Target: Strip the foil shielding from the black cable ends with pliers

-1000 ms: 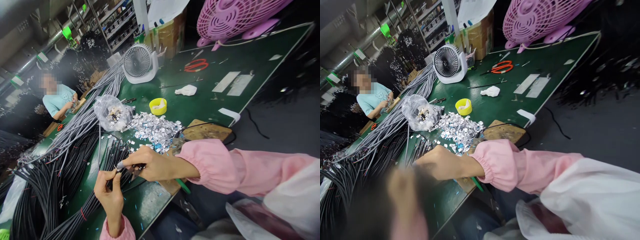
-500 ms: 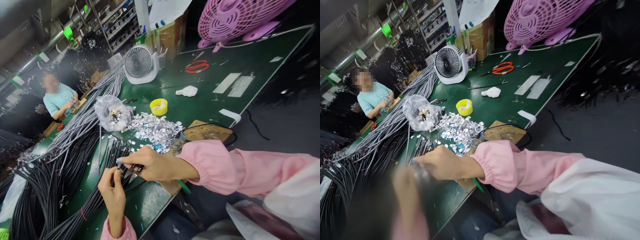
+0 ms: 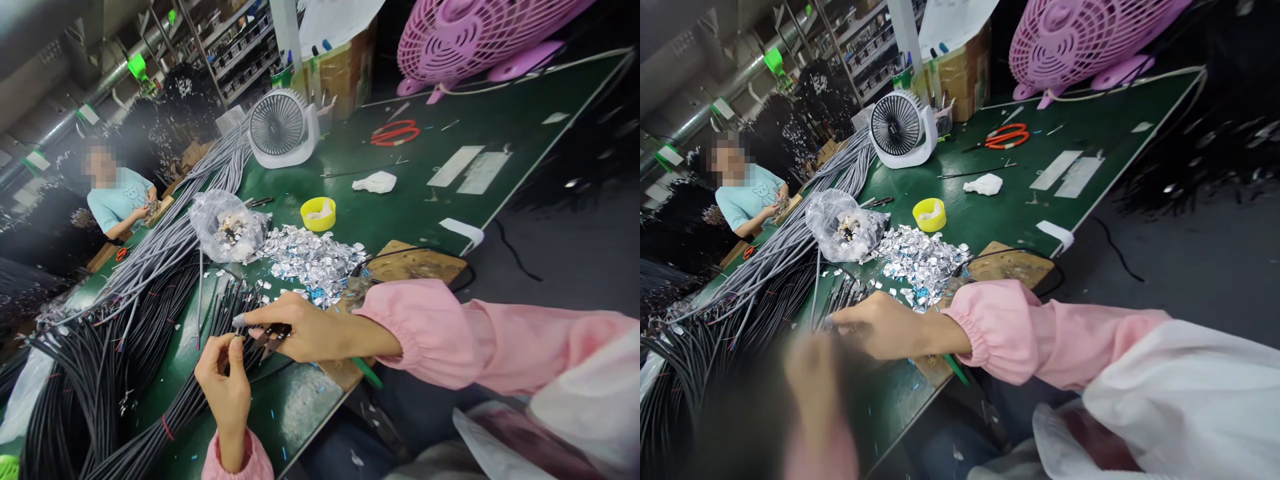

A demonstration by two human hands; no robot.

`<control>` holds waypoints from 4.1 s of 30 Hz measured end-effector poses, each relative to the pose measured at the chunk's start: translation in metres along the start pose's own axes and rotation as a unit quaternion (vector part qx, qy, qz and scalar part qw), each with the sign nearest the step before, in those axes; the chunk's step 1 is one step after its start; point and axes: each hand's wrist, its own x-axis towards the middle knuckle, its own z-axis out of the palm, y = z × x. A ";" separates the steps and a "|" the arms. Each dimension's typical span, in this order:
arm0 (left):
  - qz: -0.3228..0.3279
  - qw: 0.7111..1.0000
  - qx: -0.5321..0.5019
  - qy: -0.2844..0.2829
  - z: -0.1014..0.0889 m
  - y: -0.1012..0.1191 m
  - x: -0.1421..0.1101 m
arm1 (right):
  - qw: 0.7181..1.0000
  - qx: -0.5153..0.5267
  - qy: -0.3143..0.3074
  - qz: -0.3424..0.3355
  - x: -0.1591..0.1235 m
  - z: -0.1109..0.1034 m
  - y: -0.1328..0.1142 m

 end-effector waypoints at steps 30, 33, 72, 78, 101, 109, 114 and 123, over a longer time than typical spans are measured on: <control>0.004 0.999 -0.041 -0.034 -0.002 -0.002 -0.001 | 0.999 -0.024 -0.020 0.022 0.000 -0.002 0.002; 0.016 0.999 -0.029 -0.021 -0.001 -0.002 -0.002 | 0.998 -0.034 -0.021 0.048 0.000 -0.003 0.002; 0.121 0.985 0.086 0.092 0.007 -0.015 -0.015 | 0.926 -0.356 0.064 -0.108 0.008 -0.017 -0.006; 0.120 0.986 0.088 0.079 0.008 -0.015 -0.015 | 0.923 -0.361 0.052 -0.124 0.007 -0.016 -0.006; 0.069 0.992 0.098 0.037 0.004 -0.008 -0.011 | 0.926 -0.362 0.053 -0.095 0.008 -0.019 -0.005; 0.087 0.990 0.115 0.009 0.007 -0.004 -0.008 | 0.930 -0.349 0.021 -0.111 0.005 -0.016 -0.005; 0.079 0.989 0.125 0.012 0.006 0.002 -0.006 | 0.930 -0.352 0.038 -0.099 0.006 -0.017 -0.004; 0.074 0.989 0.125 0.010 0.004 0.002 -0.005 | 0.925 -0.363 0.033 -0.107 0.006 -0.017 -0.004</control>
